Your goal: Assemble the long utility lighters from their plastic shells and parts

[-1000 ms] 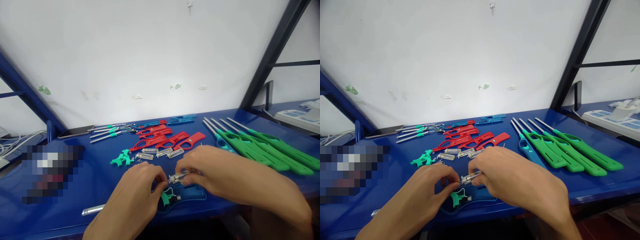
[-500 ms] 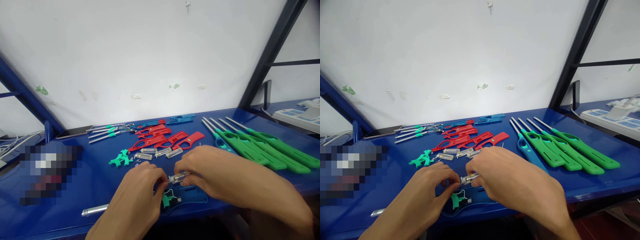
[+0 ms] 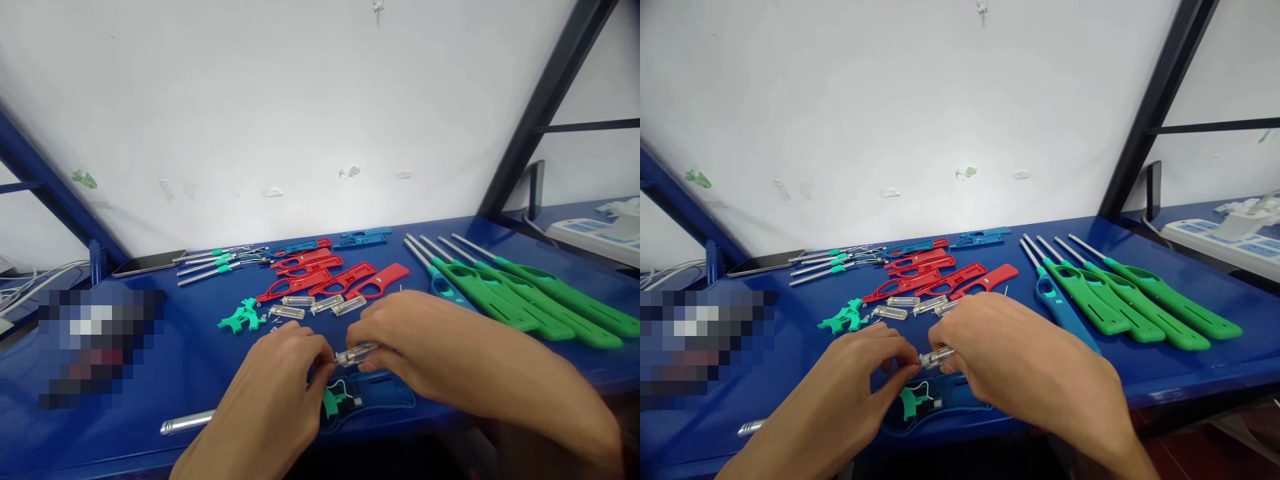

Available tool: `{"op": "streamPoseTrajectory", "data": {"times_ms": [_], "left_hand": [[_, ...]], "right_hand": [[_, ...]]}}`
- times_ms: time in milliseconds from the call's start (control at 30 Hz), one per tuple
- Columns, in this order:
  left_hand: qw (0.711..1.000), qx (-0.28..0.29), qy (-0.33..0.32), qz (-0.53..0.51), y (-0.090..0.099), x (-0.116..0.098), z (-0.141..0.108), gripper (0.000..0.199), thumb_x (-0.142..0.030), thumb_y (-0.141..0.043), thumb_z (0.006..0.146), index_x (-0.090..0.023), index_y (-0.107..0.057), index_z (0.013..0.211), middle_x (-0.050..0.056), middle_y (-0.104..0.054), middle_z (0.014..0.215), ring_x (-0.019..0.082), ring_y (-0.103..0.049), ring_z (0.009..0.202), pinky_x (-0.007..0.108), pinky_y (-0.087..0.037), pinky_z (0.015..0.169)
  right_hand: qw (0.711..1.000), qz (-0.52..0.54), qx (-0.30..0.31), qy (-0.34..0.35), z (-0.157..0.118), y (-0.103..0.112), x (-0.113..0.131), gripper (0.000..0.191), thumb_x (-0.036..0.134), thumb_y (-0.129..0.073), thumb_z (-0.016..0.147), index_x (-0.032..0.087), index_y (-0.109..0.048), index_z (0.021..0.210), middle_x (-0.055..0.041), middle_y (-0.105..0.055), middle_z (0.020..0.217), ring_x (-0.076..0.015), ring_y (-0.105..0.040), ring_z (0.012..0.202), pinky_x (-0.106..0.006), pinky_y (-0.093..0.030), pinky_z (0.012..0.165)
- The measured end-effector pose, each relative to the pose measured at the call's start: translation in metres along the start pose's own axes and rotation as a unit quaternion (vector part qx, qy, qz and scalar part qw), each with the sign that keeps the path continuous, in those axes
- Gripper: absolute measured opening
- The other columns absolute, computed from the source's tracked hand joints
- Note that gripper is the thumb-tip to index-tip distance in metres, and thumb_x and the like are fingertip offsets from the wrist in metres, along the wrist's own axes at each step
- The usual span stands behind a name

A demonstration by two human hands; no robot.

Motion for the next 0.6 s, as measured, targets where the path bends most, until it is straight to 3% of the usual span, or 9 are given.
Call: {"op": "streamPoseTrajectory", "data": {"times_ms": [400,600], "left_hand": [[1.000,0.013,-0.010,0.001,-0.002,0.001,0.001,0.024,-0.017,-0.058,0.099,-0.023,-0.080,0.092,0.004,-0.077,0.092,0.026,-0.070,0.088,0.037,-0.046,0.079],[0.999,-0.023,-0.039,-0.017,0.002,0.013,-0.005,0.024,-0.023,-0.056,0.104,-0.028,-0.080,0.102,0.001,-0.079,0.102,0.025,-0.072,0.095,0.037,-0.049,0.087]], "right_hand": [[1.000,0.010,0.012,0.000,0.003,0.004,0.001,0.017,0.020,-0.067,0.098,0.024,-0.073,0.082,0.0004,-0.077,0.077,-0.0205,-0.070,0.070,-0.034,-0.034,0.061],[0.998,0.063,0.011,-0.022,-0.001,0.007,-0.002,0.011,0.026,-0.071,0.099,0.025,-0.076,0.089,0.0021,-0.078,0.083,-0.0179,-0.069,0.074,-0.029,-0.037,0.063]]}}
Point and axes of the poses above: each hand's wrist, its own z-axis towards the middle knuckle, its own y-axis out of the back of the hand, x = y × z, the point moved 1 cm from there along z, towards the middle knuckle
